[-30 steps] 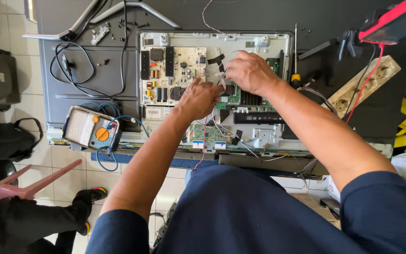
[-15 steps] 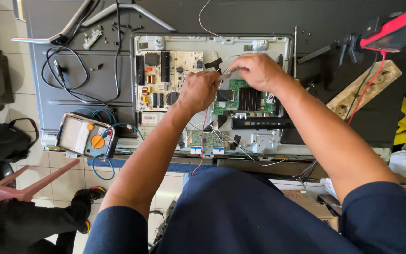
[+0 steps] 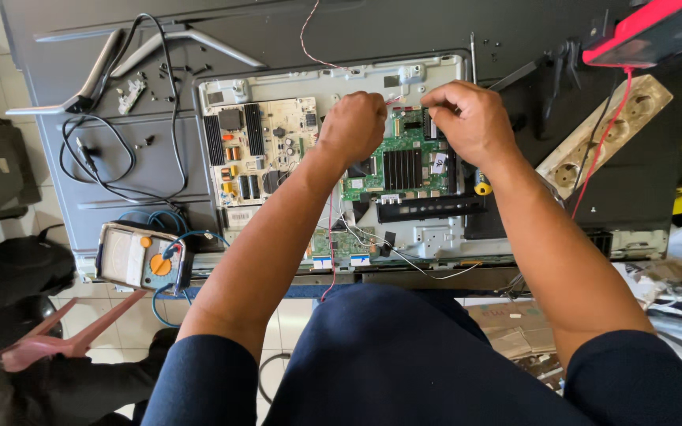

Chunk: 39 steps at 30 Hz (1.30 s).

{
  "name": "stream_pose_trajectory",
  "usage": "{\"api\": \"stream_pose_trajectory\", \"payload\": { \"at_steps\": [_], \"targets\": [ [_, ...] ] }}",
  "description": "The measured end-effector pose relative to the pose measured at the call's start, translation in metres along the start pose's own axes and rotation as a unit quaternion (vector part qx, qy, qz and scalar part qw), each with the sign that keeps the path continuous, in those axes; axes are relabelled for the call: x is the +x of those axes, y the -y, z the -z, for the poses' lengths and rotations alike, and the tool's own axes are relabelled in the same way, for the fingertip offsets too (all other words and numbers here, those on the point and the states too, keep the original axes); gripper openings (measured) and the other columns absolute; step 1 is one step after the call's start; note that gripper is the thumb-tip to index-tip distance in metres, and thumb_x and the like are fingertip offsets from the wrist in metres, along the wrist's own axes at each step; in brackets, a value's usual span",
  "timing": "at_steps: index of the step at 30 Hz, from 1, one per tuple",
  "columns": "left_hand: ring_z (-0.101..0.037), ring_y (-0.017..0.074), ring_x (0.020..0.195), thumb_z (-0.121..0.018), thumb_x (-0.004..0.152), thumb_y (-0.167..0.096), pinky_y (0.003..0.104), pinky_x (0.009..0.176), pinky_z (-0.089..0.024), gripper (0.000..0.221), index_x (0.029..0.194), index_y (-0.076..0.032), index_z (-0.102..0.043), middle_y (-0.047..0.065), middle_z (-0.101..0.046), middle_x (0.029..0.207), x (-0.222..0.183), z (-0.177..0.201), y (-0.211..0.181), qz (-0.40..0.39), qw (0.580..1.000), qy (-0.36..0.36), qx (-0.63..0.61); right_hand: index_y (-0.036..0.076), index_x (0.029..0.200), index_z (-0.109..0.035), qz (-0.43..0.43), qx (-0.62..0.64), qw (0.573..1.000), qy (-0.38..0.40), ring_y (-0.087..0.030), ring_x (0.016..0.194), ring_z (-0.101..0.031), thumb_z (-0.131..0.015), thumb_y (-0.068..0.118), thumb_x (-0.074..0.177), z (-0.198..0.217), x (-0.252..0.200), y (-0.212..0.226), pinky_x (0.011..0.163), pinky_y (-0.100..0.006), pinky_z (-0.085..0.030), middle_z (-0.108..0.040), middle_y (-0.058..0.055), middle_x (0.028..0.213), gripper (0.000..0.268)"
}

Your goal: The person works on the internal electronics of a disassembled television, connecting and adjusting wires and ribbon cables on the circuit boards. They use a multimeter and a screwdriver to test and secure components within the chassis.

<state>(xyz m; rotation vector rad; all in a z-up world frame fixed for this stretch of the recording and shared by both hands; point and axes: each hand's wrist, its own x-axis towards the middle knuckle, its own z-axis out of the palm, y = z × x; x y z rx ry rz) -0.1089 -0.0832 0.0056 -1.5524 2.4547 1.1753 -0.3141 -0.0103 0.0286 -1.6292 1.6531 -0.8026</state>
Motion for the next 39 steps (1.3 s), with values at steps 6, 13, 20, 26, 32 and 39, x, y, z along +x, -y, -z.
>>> {"api": "stream_pose_trajectory", "payload": {
  "at_steps": [6,13,20,26,32,39],
  "targets": [
    [-0.074,0.0343,0.094,-0.061,0.080,-0.020,0.046,0.084,-0.060,0.019,0.093,-0.023,-0.074,0.008,-0.073,0.086,0.014,-0.025,0.018,0.096,0.993,0.032,-0.059,-0.001,0.102,-0.077,0.056,0.056,0.996,-0.042,-0.034,0.080,-0.071,-0.066,-0.009,0.093,-0.004,-0.011,-0.016,0.063,-0.043,-0.057,-0.072,-0.021,0.090,0.017],
    [-0.072,0.0210,0.078,-0.062,0.072,-0.011,0.038,0.078,-0.057,0.021,0.090,-0.017,-0.069,0.003,-0.068,0.074,0.011,-0.017,0.024,0.044,0.975,0.039,-0.213,-0.005,0.104,-0.074,0.050,0.102,0.993,-0.006,-0.033,0.081,-0.071,-0.059,-0.013,0.094,-0.017,-0.017,-0.007,0.074,-0.041,-0.060,-0.072,-0.022,0.092,0.021],
    [-0.069,0.0159,0.068,-0.066,0.073,-0.002,0.027,0.064,-0.053,0.020,0.091,-0.009,-0.061,0.007,-0.066,0.077,0.019,-0.031,0.038,0.026,0.942,0.025,-0.335,-0.001,0.109,-0.071,0.050,-0.044,0.997,0.045,-0.037,0.082,-0.071,-0.078,0.008,0.084,-0.034,-0.011,0.011,0.073,-0.048,-0.057,-0.069,-0.018,0.094,0.027],
    [-0.071,0.0181,0.070,-0.073,0.076,-0.003,0.029,0.062,-0.056,0.029,0.101,-0.005,-0.060,0.009,-0.062,0.086,-0.001,-0.014,0.017,0.025,0.932,0.007,-0.362,0.014,0.094,-0.073,0.083,-0.154,0.985,-0.008,-0.035,0.082,-0.069,-0.077,0.018,0.083,-0.072,-0.011,-0.041,0.069,-0.045,-0.057,-0.062,-0.006,0.089,0.012],
    [-0.074,0.0218,0.093,-0.082,0.071,-0.024,0.038,0.085,-0.057,0.043,0.111,-0.019,-0.065,-0.001,-0.069,0.093,-0.013,-0.016,0.026,0.035,0.976,0.019,-0.214,0.017,0.103,-0.079,0.040,-0.111,0.993,-0.021,-0.036,0.086,-0.071,-0.077,0.005,0.084,-0.069,-0.004,-0.041,0.072,-0.041,-0.058,-0.067,-0.007,0.088,0.023],
    [-0.072,0.0335,0.089,-0.073,0.078,-0.014,0.047,0.080,-0.058,0.022,0.100,-0.016,-0.069,0.005,-0.065,0.090,-0.048,-0.042,0.041,-0.086,0.990,-0.094,-0.063,0.014,0.113,-0.078,-0.183,0.035,0.982,-0.015,-0.019,0.069,-0.075,-0.058,-0.006,0.084,-0.076,-0.001,0.001,0.060,-0.027,-0.063,-0.073,-0.012,0.099,0.041]
  ]
}}
